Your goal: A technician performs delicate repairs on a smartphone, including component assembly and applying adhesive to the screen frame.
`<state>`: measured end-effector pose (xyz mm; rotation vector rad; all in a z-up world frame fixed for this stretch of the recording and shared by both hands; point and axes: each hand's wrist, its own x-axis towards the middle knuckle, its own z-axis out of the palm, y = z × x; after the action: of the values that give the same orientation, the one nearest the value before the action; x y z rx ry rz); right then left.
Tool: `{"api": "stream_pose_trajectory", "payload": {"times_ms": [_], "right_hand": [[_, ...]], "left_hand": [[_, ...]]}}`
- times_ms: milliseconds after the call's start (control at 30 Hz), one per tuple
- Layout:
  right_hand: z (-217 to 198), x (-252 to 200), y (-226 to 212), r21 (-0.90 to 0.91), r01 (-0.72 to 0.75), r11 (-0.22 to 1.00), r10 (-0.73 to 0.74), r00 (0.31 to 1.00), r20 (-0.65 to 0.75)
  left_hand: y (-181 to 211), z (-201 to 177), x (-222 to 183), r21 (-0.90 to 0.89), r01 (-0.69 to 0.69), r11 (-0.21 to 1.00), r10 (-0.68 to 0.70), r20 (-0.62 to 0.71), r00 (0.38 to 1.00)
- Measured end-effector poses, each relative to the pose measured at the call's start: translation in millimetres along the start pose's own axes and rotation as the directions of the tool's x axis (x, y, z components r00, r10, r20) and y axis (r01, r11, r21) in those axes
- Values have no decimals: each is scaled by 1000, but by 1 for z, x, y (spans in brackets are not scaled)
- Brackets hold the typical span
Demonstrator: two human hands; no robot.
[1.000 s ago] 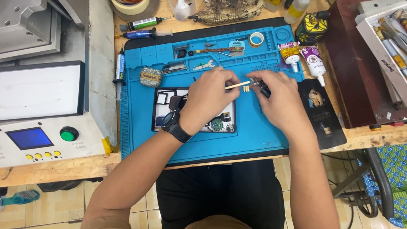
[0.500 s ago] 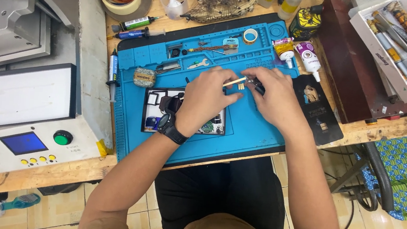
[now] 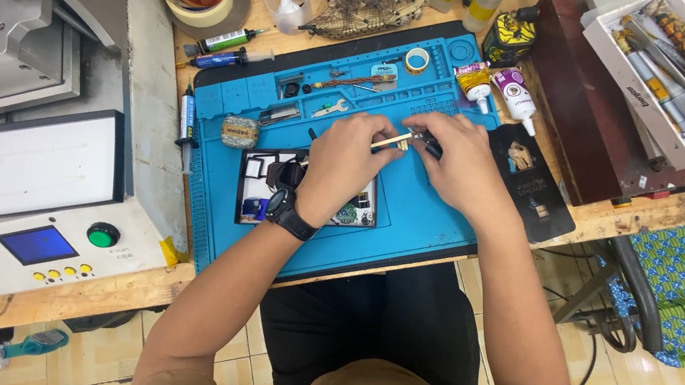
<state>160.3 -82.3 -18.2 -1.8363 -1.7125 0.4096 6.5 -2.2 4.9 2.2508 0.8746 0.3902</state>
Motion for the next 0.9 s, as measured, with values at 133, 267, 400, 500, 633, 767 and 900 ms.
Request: {"api": "stream_pose_trajectory", "payload": {"times_ms": [133, 267, 400, 500, 633, 767, 900], "right_hand": [[-1, 0, -2, 14, -10, 1000, 10, 1000, -4], [-2, 1, -3, 9, -19, 1000, 19, 1000, 10], [-1, 1, -1, 11, -16, 1000, 16, 1000, 6], [-1, 1, 0, 7, -8, 1000, 8, 1000, 10], [-4, 1, -3, 25, -30, 999, 30, 999, 14], [-4, -1, -4, 47, -17, 999, 17, 1000, 3], [1, -1, 0, 115, -40, 993, 44, 999, -31]], "left_hand": [[0, 1, 1, 6, 21, 1000, -21, 4, 1000], [-3, 2, 2, 1, 30, 1000, -30, 3, 1000], [-5, 4, 2, 7, 22, 1000, -21, -8, 1000], [-6, 1, -1, 37, -11, 999, 12, -20, 1000], [11, -9, -16, 76, -118, 990, 119, 1, 993], [13, 1, -24, 127, -268, 955, 260, 78, 962], [14, 13, -31, 166, -353, 921, 326, 168, 930]]}}
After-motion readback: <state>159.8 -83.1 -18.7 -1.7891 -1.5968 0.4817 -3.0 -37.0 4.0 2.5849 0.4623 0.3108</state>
